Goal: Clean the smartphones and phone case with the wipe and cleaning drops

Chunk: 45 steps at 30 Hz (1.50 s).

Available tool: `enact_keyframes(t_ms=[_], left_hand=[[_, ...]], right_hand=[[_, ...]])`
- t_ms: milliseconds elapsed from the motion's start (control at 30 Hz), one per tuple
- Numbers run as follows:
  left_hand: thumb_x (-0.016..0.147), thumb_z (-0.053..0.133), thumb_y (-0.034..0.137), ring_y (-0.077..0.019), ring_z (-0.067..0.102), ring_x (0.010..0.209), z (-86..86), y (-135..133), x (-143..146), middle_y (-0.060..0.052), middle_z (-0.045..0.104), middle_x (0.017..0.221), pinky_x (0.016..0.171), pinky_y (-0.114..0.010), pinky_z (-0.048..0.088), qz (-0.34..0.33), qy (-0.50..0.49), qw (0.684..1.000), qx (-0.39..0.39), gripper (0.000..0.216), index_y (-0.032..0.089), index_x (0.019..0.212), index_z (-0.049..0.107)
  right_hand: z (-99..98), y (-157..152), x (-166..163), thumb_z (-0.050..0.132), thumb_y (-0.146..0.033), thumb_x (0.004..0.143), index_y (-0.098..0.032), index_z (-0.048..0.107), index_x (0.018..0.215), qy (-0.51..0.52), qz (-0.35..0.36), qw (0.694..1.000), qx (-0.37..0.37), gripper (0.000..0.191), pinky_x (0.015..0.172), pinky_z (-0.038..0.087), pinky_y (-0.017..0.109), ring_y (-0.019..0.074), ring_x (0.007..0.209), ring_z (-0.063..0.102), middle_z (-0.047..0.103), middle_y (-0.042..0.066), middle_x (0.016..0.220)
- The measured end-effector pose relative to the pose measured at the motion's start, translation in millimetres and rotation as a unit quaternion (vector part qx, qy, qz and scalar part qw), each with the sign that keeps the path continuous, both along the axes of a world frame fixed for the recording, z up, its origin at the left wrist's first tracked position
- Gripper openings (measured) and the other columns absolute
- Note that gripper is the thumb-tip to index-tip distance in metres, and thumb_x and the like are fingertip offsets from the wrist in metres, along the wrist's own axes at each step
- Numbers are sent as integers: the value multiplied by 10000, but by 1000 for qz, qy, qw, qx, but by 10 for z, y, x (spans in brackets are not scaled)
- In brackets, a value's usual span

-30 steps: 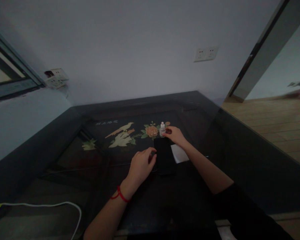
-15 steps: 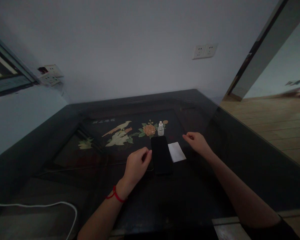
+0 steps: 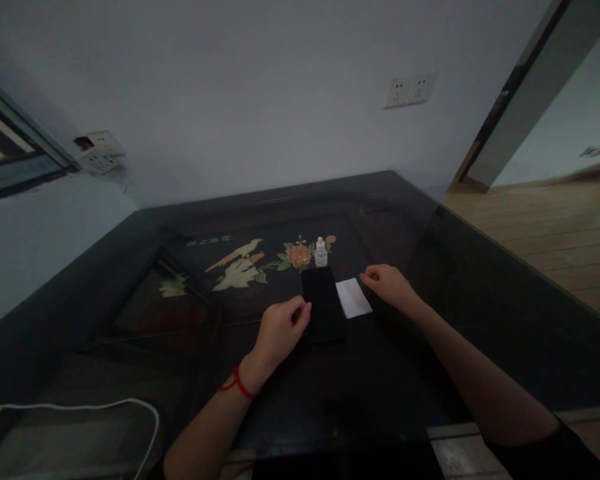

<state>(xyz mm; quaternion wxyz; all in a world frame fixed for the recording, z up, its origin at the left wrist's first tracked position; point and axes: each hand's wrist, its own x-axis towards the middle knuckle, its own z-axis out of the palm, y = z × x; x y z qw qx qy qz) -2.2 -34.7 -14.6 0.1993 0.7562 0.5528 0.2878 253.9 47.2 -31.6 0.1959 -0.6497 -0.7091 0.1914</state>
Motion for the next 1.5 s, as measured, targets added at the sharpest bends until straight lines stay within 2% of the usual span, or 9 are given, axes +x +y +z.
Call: enact_keyframes(t_ms=[300,433,533,633,733,800,967,1233,1500], left_hand=[[891,418,346,-80,364,511,51,5,5,54,375,544,543,-236,252,15,-10,1000,-13,323,192,608,395],[886,423,401,-101,425,577,29,52,13,34,425,585,567,-229,327,56,-154,984,-63,339,192,620,451],[864,472,373,-127,558,845,-27,90,37,-15,591,862,772,-232,441,94,-355,923,-114,210,193,820,573],[819,537,308,-138,539,1119,-52,97,84,-39,594,1161,982,-267,409,122,-509,831,-187,208,218,1002,580],[815,536,280,-140,474,1264,-11,76,134,-52,535,1334,1068,-292,357,140,-575,760,-268,336,244,1149,536],[831,511,286,-134,433,1318,28,57,157,-51,485,1412,1095,-297,336,140,-589,735,-305,433,270,1262,472],[834,507,305,-133,381,1364,61,34,168,-34,456,1455,1126,-309,312,108,-578,741,-325,579,308,1390,350],[794,534,235,-163,431,1333,-12,49,122,-59,472,1439,1127,-351,320,96,-566,756,-315,581,288,1353,386],[741,534,107,-166,400,1354,41,24,123,-97,406,1482,1151,-344,264,99,-589,730,-333,638,243,1348,388]], right_hand=[[29,-15,-9,517,-382,815,-205,522,560,2,22,1000,11,310,509,288,264,134,518,473,546,7,560],[85,-84,-88,546,-346,808,-196,625,644,44,93,995,12,236,528,346,256,135,556,535,618,15,603],[134,-142,-170,556,-283,811,-187,677,744,113,126,985,-26,168,561,425,260,142,589,585,665,28,671],[164,-195,-243,560,-228,821,-174,677,903,255,101,953,-128,153,589,523,277,150,636,645,705,54,800],[173,-239,-289,581,-183,827,-170,649,937,373,69,906,-189,130,711,579,301,165,796,693,720,80,919],[175,-259,-303,591,-176,837,-168,640,939,403,60,889,-207,113,777,581,308,168,862,698,724,89,952],[188,-280,-304,588,-175,854,-171,631,939,417,24,876,-240,95,814,589,335,180,878,711,736,95,940],[167,-289,-296,543,-205,884,-180,628,957,398,41,885,-238,114,827,588,344,185,962,694,726,103,1034],[153,-280,-309,512,-176,885,-184,632,936,392,36,888,-238,131,800,575,320,182,977,690,725,98,1058]])
